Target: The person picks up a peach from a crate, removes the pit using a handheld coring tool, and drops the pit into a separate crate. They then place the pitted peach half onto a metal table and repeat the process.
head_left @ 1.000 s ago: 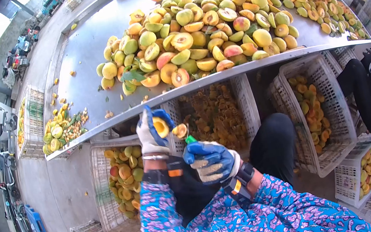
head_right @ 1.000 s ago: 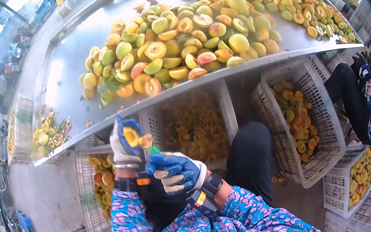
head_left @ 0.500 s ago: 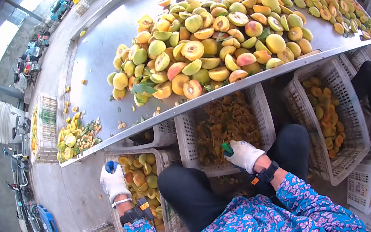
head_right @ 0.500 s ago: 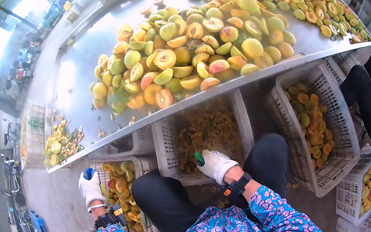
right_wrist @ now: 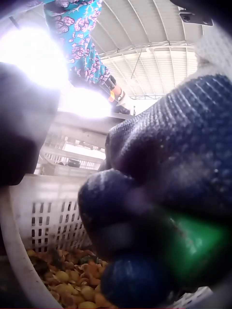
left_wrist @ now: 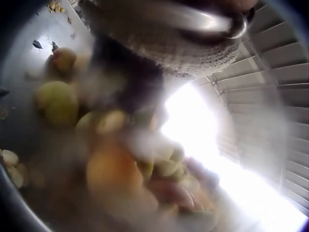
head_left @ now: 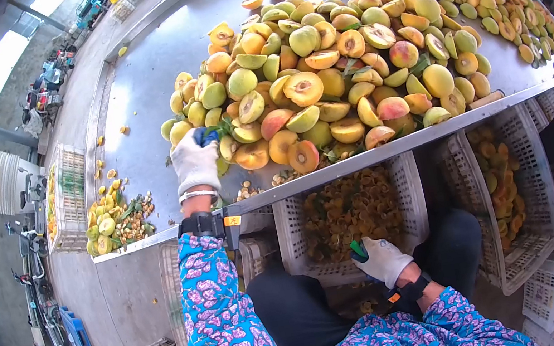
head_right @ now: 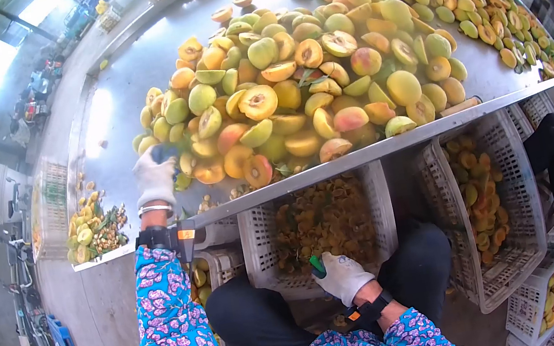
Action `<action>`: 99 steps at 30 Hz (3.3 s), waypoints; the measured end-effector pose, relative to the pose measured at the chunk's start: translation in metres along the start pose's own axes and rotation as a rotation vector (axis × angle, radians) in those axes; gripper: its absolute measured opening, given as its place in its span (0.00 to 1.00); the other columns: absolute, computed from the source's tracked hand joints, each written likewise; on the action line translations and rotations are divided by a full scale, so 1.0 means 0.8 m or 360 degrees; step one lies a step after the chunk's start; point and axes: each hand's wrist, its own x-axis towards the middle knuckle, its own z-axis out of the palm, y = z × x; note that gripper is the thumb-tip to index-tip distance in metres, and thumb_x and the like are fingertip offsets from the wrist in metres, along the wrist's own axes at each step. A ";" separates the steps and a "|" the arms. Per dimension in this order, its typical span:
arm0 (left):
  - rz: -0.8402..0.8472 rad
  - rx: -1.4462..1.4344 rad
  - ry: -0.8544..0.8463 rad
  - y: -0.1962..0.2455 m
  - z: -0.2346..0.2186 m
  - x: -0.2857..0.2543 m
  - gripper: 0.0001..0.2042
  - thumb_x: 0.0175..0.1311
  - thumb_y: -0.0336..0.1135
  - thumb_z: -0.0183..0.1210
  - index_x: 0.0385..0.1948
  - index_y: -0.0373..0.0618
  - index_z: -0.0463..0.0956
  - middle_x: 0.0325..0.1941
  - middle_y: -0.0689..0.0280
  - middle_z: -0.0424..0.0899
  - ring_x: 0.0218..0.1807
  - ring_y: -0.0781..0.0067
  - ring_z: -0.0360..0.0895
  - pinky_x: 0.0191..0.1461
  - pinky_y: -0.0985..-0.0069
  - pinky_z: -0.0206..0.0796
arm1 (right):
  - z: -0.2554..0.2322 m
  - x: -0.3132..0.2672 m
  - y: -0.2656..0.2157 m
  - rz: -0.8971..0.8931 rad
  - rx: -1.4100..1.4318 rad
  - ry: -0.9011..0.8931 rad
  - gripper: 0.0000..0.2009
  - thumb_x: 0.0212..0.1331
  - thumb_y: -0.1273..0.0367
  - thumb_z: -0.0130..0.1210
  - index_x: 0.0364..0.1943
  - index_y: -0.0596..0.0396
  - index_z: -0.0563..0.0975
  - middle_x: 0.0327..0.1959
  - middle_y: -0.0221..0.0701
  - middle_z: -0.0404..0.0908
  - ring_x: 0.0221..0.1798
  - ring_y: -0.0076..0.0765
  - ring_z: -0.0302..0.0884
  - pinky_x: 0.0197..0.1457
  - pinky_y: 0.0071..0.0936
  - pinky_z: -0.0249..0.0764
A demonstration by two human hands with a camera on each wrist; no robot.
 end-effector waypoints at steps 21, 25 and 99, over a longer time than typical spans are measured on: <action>0.0107 0.0369 -0.0313 0.011 -0.005 -0.007 0.25 0.47 0.43 0.68 0.49 0.48 0.75 0.45 0.60 0.81 0.47 0.61 0.78 0.52 0.68 0.68 | -0.007 -0.001 0.020 0.0112 0.0043 0.0361 0.18 0.54 0.58 0.58 0.38 0.60 0.73 0.34 0.49 0.80 0.41 0.56 0.78 0.44 0.46 0.73; 0.0143 0.0602 -0.0451 0.005 0.011 0.005 0.33 0.43 0.41 0.70 0.56 0.50 0.70 0.53 0.58 0.75 0.56 0.58 0.72 0.60 0.65 0.63 | -0.007 0.004 0.016 0.0106 0.0048 0.0303 0.18 0.55 0.57 0.57 0.38 0.60 0.73 0.35 0.49 0.80 0.42 0.55 0.78 0.44 0.46 0.73; -0.0820 -0.2272 -0.1028 0.044 -0.027 -0.253 0.17 0.66 0.43 0.54 0.29 0.34 0.78 0.24 0.59 0.82 0.22 0.70 0.79 0.29 0.74 0.75 | 0.000 -0.051 -0.118 -0.0338 0.1199 -0.0658 0.08 0.59 0.65 0.56 0.36 0.54 0.77 0.21 0.23 0.74 0.22 0.18 0.69 0.24 0.20 0.67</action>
